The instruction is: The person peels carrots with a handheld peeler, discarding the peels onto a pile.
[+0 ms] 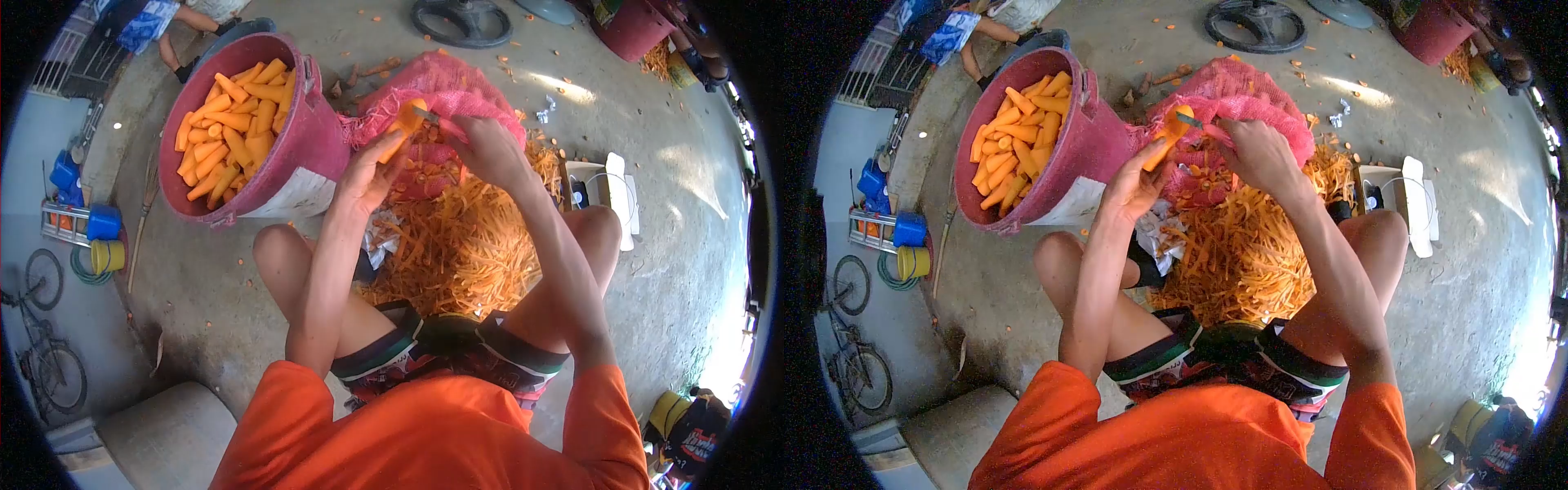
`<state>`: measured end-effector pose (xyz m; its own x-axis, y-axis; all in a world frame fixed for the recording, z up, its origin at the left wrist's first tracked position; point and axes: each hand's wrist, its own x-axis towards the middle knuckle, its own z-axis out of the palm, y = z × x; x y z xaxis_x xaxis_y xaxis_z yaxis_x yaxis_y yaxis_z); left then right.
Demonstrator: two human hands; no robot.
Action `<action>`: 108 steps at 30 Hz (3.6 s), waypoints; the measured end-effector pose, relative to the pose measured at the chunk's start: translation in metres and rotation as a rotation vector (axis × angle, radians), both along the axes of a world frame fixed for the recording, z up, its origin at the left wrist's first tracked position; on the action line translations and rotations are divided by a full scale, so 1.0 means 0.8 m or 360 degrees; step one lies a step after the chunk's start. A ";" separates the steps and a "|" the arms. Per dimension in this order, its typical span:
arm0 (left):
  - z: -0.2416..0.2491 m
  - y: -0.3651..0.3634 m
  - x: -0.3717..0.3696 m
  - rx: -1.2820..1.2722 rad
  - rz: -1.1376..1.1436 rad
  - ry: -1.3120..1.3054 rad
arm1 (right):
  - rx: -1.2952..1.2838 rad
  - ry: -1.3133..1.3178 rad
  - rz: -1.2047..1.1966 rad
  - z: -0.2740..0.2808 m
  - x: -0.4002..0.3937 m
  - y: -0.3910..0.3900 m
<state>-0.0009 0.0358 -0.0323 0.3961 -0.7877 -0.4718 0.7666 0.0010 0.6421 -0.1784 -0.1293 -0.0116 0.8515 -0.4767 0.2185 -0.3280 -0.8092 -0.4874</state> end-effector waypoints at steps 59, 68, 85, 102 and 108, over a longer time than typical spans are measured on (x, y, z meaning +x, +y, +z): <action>0.053 0.038 -0.040 -0.0465 -0.0088 -0.2376 | 0.0356 0.0586 0.0094 -0.054 -0.024 -0.078; 0.090 0.087 0.036 -0.0608 -0.0101 -0.0960 | 0.0273 0.0650 0.0370 0.000 -0.072 -0.030; 0.001 0.137 -0.298 -0.0293 0.0177 0.0345 | 0.0512 -0.0788 -0.0499 0.033 -0.153 0.257; -0.011 0.124 -0.150 0.0265 0.0315 -0.0302 | 0.2018 -0.0602 0.2068 0.098 -0.230 0.282; -0.009 0.086 -0.106 0.0329 0.0150 -0.0450 | 0.2417 -0.0344 0.2607 0.123 -0.233 0.271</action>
<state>-0.0853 0.1044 -0.0392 0.6001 -0.6408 -0.4788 0.5614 -0.0891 0.8227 -0.3646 0.0873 0.0867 0.5832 0.5455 0.6019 0.1537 0.6535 -0.7412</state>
